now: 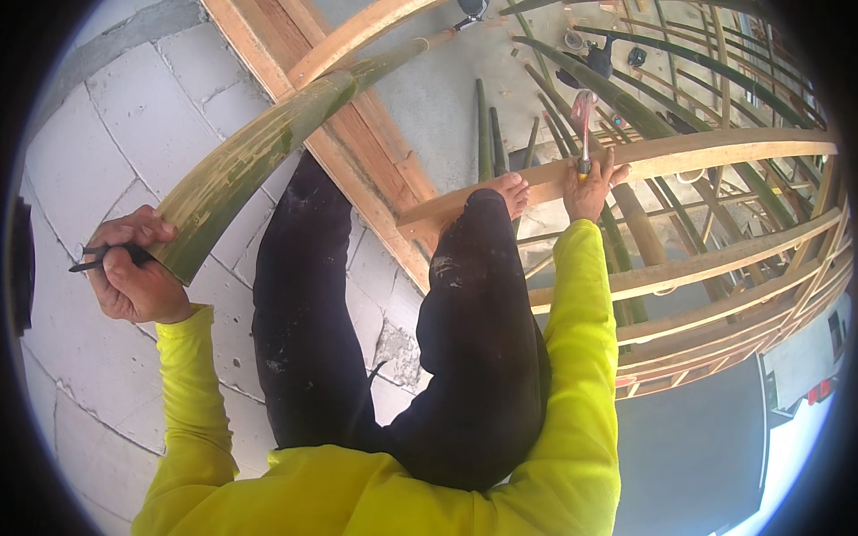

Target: The person assembles a dome-like bamboo structure by hammering nails into wooden beams and cutting bamboo poles to fit. They use a hammer and hand saw to secure and trim the materials while working on the framework.

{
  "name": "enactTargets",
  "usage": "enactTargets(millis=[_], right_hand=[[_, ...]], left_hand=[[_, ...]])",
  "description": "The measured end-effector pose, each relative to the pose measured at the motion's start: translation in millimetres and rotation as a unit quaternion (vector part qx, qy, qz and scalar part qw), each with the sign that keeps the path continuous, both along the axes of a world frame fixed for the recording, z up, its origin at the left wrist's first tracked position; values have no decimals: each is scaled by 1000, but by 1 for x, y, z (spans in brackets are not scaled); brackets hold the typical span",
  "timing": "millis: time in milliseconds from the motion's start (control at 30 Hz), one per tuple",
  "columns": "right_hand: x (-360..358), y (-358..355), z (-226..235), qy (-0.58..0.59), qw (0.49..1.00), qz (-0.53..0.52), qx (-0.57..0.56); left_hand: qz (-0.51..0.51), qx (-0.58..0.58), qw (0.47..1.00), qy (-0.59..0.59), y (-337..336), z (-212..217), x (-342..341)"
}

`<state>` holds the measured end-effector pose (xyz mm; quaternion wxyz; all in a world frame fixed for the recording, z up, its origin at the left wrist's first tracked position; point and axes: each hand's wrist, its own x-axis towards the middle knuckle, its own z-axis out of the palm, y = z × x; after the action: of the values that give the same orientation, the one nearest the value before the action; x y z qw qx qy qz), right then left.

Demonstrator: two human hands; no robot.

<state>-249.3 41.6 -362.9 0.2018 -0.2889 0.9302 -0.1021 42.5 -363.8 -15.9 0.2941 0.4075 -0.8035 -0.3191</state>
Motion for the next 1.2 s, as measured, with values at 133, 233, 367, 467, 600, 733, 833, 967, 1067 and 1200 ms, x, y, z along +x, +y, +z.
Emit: enactTargets(millis=[133, 233, 367, 467, 600, 733, 833, 967, 1067, 1200], right_hand=[[-18, -22, 51, -3, 991, 103, 90], [-27, -60, 116, -136, 987, 60, 54], [-19, -110, 202, -178, 977, 93, 72], [-13, -155, 237, -272, 959, 55, 58], [9, -218, 260, -367, 930, 16, 4], [21, -278, 261, -411, 912, 5, 11], [33, -329, 261, -428, 903, 19, 6], [49, -378, 246, -444, 894, 54, 27], [60, -412, 232, -463, 883, 66, 47], [72, -452, 219, -474, 869, 114, 86]], left_hand=[[-25, 5, 1000, -4, -5, 2, 2], [61, 259, 950, 162, -19, 28, -5], [124, 263, 931, 221, -81, -4, 17], [187, 385, 899, 91, -110, -98, 38], [213, 410, 887, 12, -124, -233, 30], [180, 462, 868, 1, -139, -300, 15], [149, 442, 884, -42, -145, -318, 8], [120, 432, 891, -75, -147, -325, 9], [110, 399, 906, -88, -141, -339, 13], [119, 388, 910, -83, -140, -347, 14]])
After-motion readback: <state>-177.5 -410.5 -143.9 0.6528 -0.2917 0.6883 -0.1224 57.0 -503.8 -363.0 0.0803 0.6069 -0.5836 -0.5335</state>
